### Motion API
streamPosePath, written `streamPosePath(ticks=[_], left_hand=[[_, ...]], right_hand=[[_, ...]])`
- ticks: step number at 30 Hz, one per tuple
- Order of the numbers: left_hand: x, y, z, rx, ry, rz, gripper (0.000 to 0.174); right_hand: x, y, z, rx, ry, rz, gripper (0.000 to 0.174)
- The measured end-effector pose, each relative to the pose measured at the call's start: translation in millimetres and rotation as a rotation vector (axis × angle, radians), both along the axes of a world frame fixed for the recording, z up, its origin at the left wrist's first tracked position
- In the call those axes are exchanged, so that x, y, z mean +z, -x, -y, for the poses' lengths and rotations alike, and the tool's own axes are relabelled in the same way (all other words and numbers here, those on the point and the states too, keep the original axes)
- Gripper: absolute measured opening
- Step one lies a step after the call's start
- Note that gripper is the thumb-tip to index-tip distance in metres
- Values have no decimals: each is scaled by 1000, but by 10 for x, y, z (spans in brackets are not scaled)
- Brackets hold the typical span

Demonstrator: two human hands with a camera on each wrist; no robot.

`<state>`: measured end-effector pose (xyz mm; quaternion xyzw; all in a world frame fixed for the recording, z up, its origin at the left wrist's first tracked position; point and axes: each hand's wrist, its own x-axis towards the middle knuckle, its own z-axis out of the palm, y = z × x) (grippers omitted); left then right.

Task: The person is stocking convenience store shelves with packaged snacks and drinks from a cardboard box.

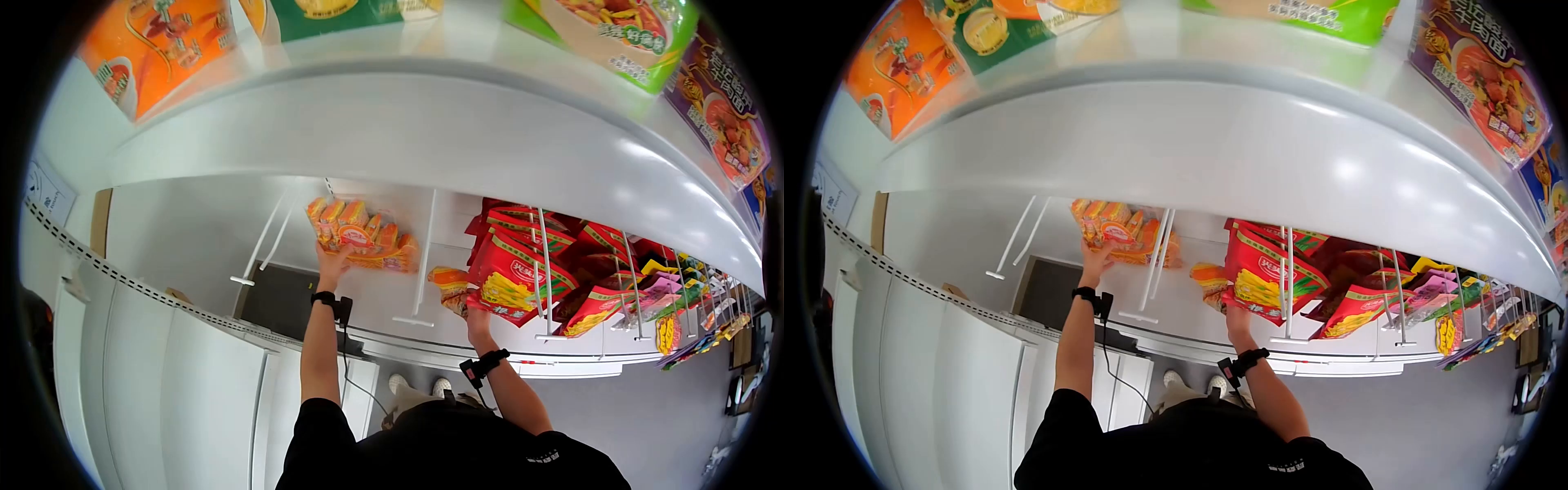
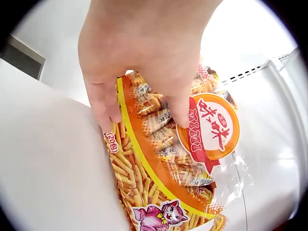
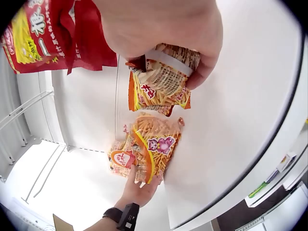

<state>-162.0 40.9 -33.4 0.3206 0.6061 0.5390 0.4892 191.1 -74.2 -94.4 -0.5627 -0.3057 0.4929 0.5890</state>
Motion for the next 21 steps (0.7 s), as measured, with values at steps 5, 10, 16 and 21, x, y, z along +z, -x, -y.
streamPosePath(ticks=[5, 10, 16, 21], left_hand=[[-52, -222, 5, -168, -101, 45, 94], [-334, -812, -142, -35, -129, -319, 101], [-602, -941, 29, -77, 14, -621, 100], [27, -964, 724, -563, 365, 75, 74]], right_hand=[[154, -115, 292, 13, 10, -192, 27], [246, -187, 367, 97, 29, -128, 19], [153, -120, 292, 192, 5, -36, 18], [197, 261, 197, 326, -32, -68, 21]])
